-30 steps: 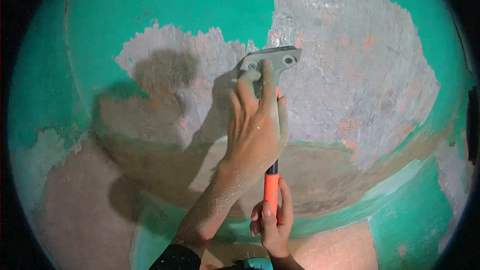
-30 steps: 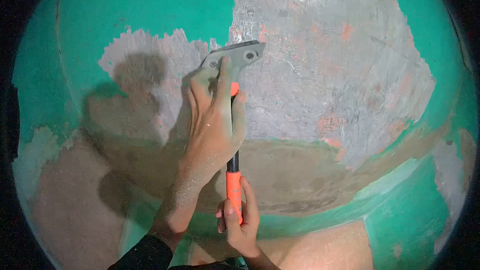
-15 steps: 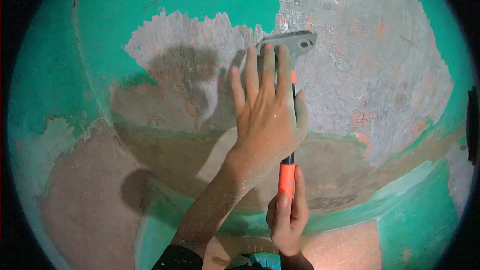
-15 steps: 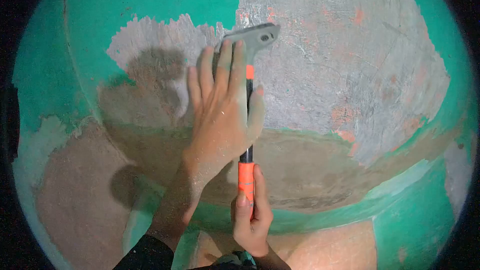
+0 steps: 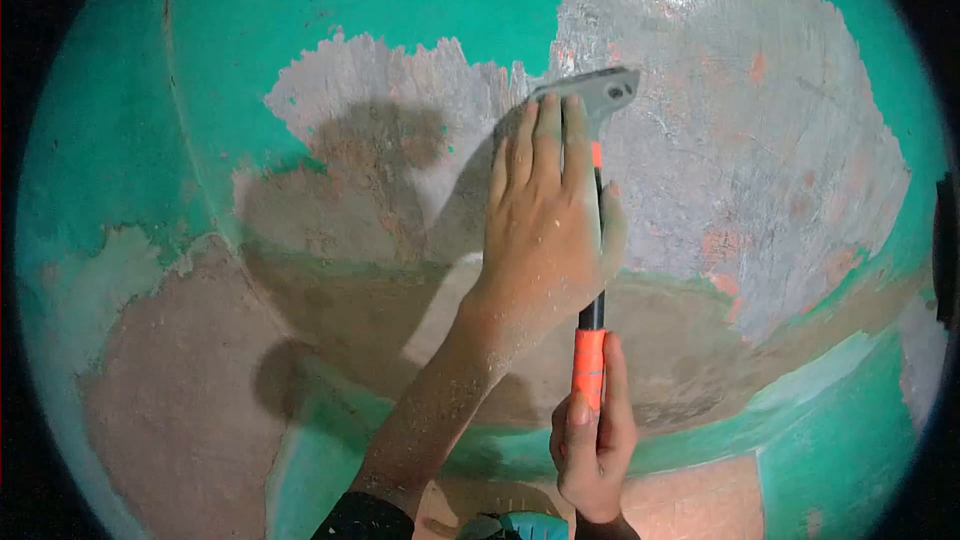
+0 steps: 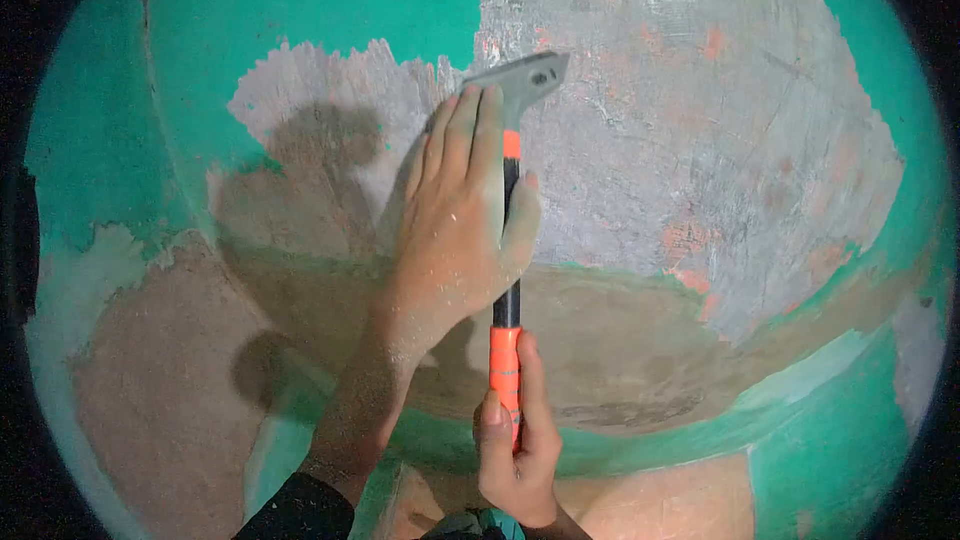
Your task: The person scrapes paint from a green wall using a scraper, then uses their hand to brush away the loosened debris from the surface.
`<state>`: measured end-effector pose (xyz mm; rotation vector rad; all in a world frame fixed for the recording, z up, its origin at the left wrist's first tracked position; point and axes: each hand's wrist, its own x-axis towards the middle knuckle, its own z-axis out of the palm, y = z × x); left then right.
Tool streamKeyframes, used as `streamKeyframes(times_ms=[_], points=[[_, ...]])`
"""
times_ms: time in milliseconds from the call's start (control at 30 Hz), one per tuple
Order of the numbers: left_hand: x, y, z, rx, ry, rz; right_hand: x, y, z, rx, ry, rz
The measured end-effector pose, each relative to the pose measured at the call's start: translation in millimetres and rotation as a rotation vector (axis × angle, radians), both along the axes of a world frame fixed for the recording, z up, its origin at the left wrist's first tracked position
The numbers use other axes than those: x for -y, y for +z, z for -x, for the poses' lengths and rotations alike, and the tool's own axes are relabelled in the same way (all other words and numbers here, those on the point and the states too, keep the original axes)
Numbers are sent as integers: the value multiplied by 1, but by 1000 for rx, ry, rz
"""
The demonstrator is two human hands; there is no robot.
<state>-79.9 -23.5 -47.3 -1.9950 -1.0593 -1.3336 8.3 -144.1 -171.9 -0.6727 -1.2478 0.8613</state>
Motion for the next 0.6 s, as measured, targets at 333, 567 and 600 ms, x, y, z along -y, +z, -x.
streamKeyframes(times_ms=[333,567,600], points=[[-3,-4,1,39,-62,-35,6,7,-8,31,62,-29],[-3,-6,0,46,-54,-3,11,7,-10,13,97,-23],[-5,-4,0,56,-66,-4,9,7,-11,15,100,-30]])
